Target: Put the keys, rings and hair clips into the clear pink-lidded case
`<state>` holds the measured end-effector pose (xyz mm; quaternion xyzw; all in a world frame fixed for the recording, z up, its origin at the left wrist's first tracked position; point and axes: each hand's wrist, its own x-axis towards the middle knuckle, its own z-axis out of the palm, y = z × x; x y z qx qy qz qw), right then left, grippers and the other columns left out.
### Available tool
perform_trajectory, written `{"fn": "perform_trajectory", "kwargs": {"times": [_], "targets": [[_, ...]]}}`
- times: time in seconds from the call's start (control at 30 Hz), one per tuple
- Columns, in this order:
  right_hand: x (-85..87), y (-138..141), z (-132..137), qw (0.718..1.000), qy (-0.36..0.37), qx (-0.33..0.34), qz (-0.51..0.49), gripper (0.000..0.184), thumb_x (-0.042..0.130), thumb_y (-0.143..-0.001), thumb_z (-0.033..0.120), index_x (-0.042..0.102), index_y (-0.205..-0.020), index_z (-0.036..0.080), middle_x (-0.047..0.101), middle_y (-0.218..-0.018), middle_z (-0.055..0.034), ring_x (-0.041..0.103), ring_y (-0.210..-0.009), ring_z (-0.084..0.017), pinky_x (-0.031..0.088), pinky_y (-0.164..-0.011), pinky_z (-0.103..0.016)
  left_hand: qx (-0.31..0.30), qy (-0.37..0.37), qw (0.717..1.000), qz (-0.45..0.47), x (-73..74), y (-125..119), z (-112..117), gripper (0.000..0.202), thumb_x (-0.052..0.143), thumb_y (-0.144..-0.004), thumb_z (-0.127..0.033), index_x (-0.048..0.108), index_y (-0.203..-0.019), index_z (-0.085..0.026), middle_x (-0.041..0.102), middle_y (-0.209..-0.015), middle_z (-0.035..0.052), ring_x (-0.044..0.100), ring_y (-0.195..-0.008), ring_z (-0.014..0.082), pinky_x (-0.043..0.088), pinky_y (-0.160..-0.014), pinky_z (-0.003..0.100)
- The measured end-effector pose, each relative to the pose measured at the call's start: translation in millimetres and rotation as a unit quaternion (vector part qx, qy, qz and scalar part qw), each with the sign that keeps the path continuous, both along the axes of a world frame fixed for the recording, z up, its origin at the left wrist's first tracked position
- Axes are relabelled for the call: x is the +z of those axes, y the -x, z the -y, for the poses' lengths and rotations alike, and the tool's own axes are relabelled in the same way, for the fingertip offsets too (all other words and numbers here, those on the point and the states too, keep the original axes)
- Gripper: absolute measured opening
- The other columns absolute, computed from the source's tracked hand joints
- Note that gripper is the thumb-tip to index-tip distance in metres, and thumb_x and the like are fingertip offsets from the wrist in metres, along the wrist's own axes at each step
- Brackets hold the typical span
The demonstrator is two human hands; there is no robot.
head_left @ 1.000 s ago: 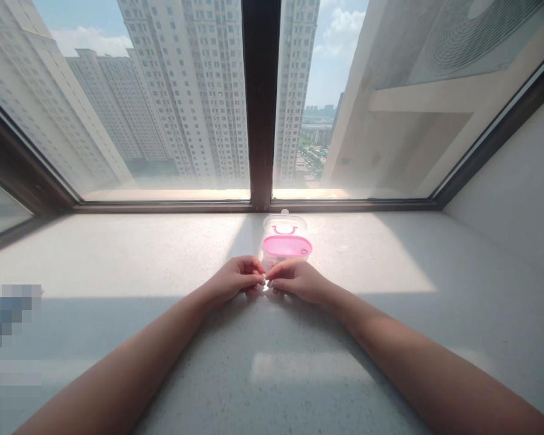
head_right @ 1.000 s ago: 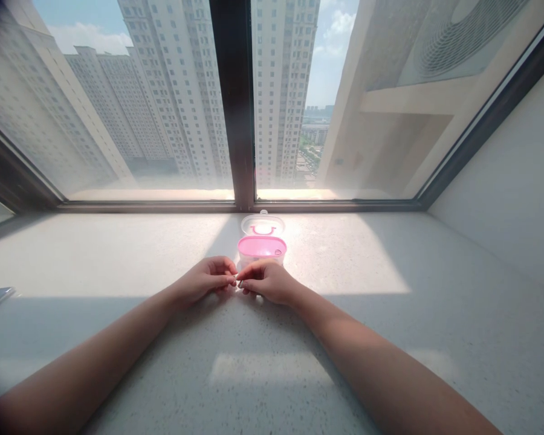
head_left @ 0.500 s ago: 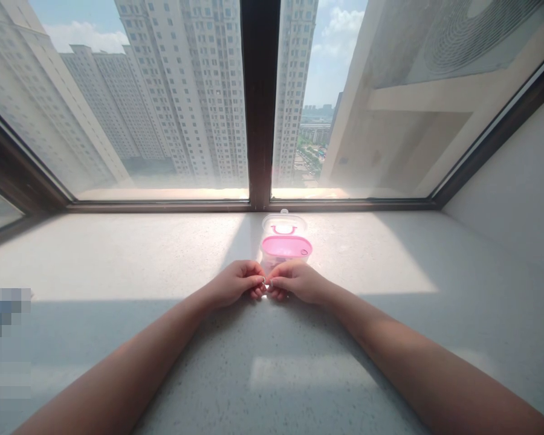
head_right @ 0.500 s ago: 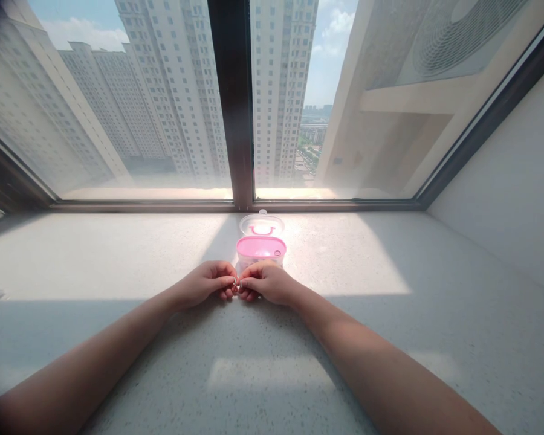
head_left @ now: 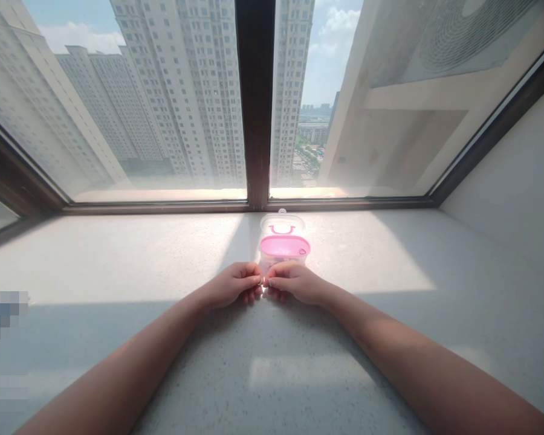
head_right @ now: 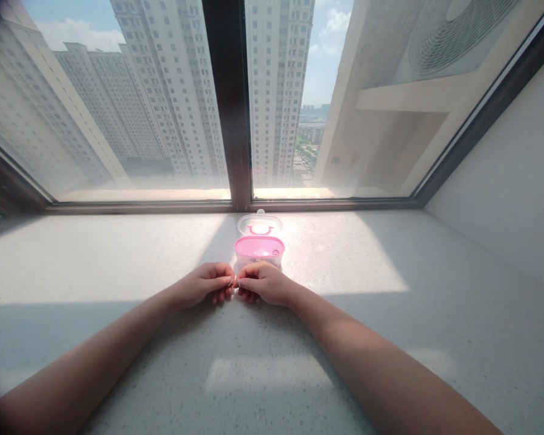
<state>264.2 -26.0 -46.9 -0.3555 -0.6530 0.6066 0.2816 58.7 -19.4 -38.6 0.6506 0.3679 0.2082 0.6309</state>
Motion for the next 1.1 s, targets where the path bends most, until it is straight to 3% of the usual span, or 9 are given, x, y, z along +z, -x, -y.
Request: {"fn": "perform_trajectory", "kwargs": {"times": [0.63, 1.1], "targets": [[1.4, 2.8, 0.7, 1.000, -0.012, 0.005, 0.004, 0.014, 0.060, -0.080, 0.024, 0.064, -0.074, 0.012, 0.061, -0.062, -0.0016, 0.057, -0.052, -0.010, 0.046, -0.047, -0.020, 0.013, -0.013, 1.000, -0.023, 3.5, -1.8, 1.8, 0.012, 0.055, -0.079, -0.027, 0.055, -0.079, -0.015, 0.061, -0.061, 0.0006, 0.052, -0.050, 0.0101, 0.038, -0.044, 0.019], [0.0, 1.8, -0.2, 1.000, -0.020, 0.015, -0.005, 0.014, 0.063, -0.078, 0.024, 0.067, -0.078, 0.011, 0.061, -0.062, -0.0025, 0.057, -0.053, -0.011, 0.046, -0.047, -0.020, 0.007, -0.006, 1.000, -0.018, 3.3, -1.3, 1.5, 0.010, 0.054, -0.075, -0.021, 0.056, -0.083, -0.014, 0.063, -0.066, 0.0004, 0.054, -0.051, 0.0091, 0.040, -0.047, 0.018]]}}
